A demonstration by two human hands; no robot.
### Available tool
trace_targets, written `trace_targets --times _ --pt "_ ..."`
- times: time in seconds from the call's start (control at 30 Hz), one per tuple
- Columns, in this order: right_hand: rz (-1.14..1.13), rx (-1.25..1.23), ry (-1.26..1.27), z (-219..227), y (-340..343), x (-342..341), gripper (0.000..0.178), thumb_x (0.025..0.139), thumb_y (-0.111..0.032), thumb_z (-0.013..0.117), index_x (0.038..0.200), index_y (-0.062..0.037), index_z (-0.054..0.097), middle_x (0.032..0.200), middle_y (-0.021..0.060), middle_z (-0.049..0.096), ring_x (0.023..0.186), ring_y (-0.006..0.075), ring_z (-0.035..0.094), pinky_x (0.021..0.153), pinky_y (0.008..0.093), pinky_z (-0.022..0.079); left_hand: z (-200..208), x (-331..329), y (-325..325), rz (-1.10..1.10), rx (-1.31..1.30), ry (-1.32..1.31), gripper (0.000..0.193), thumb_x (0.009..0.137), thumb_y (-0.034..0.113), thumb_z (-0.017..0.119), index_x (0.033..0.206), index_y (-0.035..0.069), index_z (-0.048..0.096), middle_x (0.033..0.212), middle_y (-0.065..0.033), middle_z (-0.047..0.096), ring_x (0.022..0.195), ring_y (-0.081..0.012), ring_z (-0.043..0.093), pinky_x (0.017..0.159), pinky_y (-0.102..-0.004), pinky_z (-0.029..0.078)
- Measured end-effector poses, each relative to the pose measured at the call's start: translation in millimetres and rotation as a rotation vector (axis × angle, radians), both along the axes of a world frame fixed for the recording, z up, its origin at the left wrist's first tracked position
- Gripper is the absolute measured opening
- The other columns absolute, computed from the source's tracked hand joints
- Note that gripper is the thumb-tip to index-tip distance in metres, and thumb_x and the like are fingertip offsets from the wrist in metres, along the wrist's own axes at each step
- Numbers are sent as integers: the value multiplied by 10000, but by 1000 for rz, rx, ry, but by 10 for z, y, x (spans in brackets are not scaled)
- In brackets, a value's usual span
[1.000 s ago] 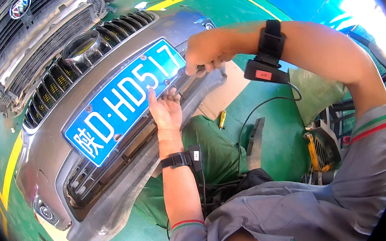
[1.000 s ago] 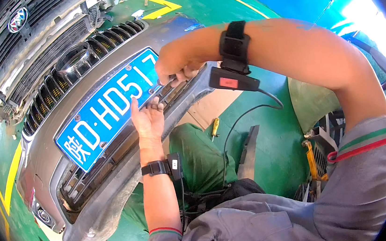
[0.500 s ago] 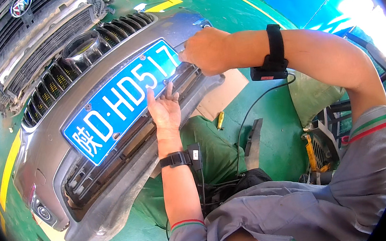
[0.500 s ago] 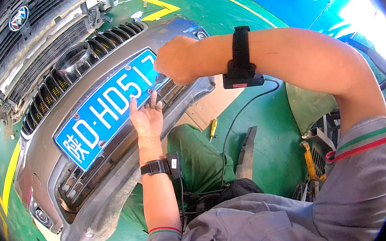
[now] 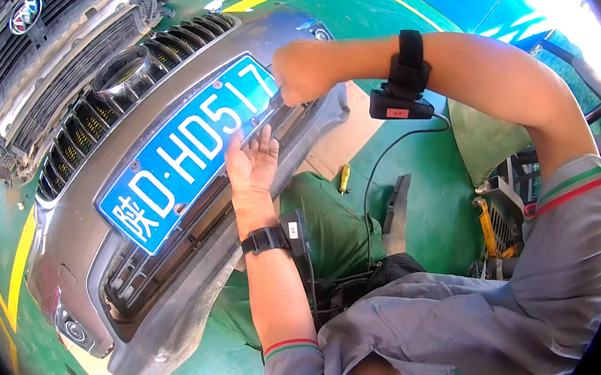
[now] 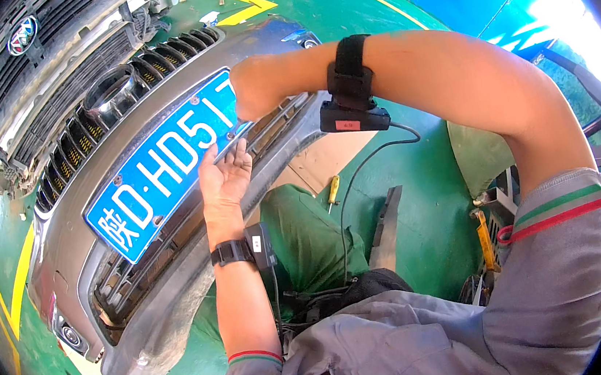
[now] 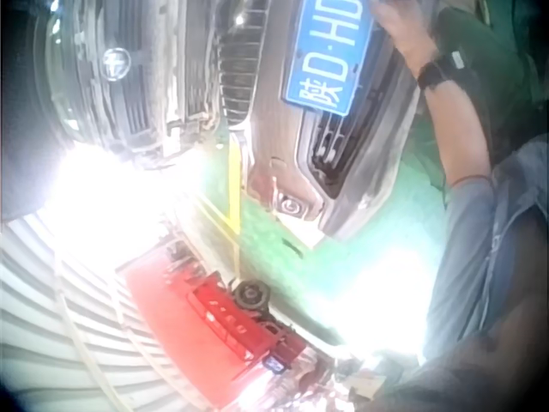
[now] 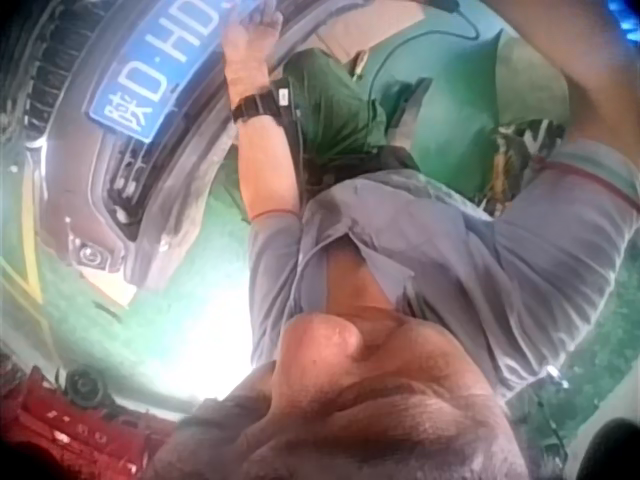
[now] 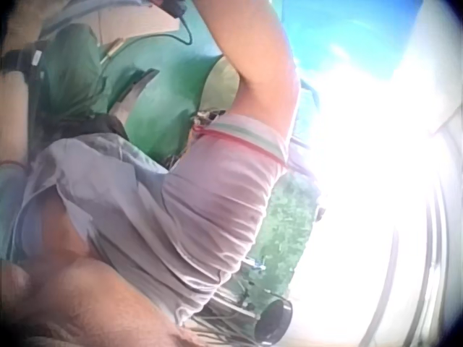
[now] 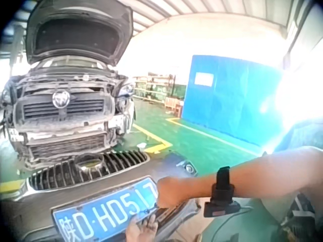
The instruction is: The person removes the license plate using a screwdriver, then detaches the front grille and lower trim from a car bumper by hand and using a tool.
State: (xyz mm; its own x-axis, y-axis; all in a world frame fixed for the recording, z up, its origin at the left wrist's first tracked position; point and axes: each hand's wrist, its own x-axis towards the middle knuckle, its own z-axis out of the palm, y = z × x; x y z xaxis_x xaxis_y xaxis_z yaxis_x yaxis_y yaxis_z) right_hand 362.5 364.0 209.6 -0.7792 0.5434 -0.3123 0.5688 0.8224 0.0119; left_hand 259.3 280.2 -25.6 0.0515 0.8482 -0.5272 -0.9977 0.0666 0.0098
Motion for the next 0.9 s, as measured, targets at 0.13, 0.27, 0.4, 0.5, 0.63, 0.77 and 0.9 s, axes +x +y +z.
trace_targets --times 0.13,0.27,0.4,0.5,0.63,0.77,0.9 --pt "-520 -285 -18 147 -36 67 276 733 -267 649 690 -1 708 703 209 683 607 393 627 610 465 526 39 9 45 -18 57 11 432 993 287 572 1286 -17 478 1242 -136 587 1167 -314 616 793 -395 515" --pt "-128 -111 -69 -204 221 111 340 778 -287 620 707 34 710 722 246 674 615 388 642 608 469 532 -21 17 86 12 14 101 426 1003 257 544 1314 -22 460 1330 -147 541 1179 -372 597 799 -397 530" --pt "48 -110 -51 -149 210 120 355 817 -276 589 733 40 726 744 257 678 679 407 663 667 482 544 77 -5 37 -70 49 191 474 1019 243 501 1401 -15 391 1481 -155 457 1248 -508 540 721 -378 553" --pt "32 -68 -26 -73 147 127 367 836 -283 575 745 39 726 782 269 682 748 422 678 715 490 547 184 -51 -7 -158 31 116 464 995 227 532 1419 76 419 1524 -104 426 1262 -531 522 651 -329 563" --pt "146 -12 -119 -114 219 77 388 840 -311 583 796 41 740 830 264 698 808 427 689 757 484 551 226 -52 -1 -150 -2 104 504 983 198 525 1452 70 391 1562 -100 379 1278 -581 487 593 -304 541" --pt "-49 19 -119 -29 3 43 385 841 -308 589 814 42 748 845 254 710 841 415 698 783 471 556 239 -94 -52 -188 49 146 511 986 178 498 1454 31 355 1557 -128 383 1278 -553 507 591 -297 542" --pt "-135 -67 -133 -57 124 87 373 836 -305 607 817 39 751 864 253 714 857 406 703 789 470 557 239 -83 -43 -197 60 200 499 990 177 487 1431 -17 361 1528 -168 420 1301 -534 495 596 -289 552"
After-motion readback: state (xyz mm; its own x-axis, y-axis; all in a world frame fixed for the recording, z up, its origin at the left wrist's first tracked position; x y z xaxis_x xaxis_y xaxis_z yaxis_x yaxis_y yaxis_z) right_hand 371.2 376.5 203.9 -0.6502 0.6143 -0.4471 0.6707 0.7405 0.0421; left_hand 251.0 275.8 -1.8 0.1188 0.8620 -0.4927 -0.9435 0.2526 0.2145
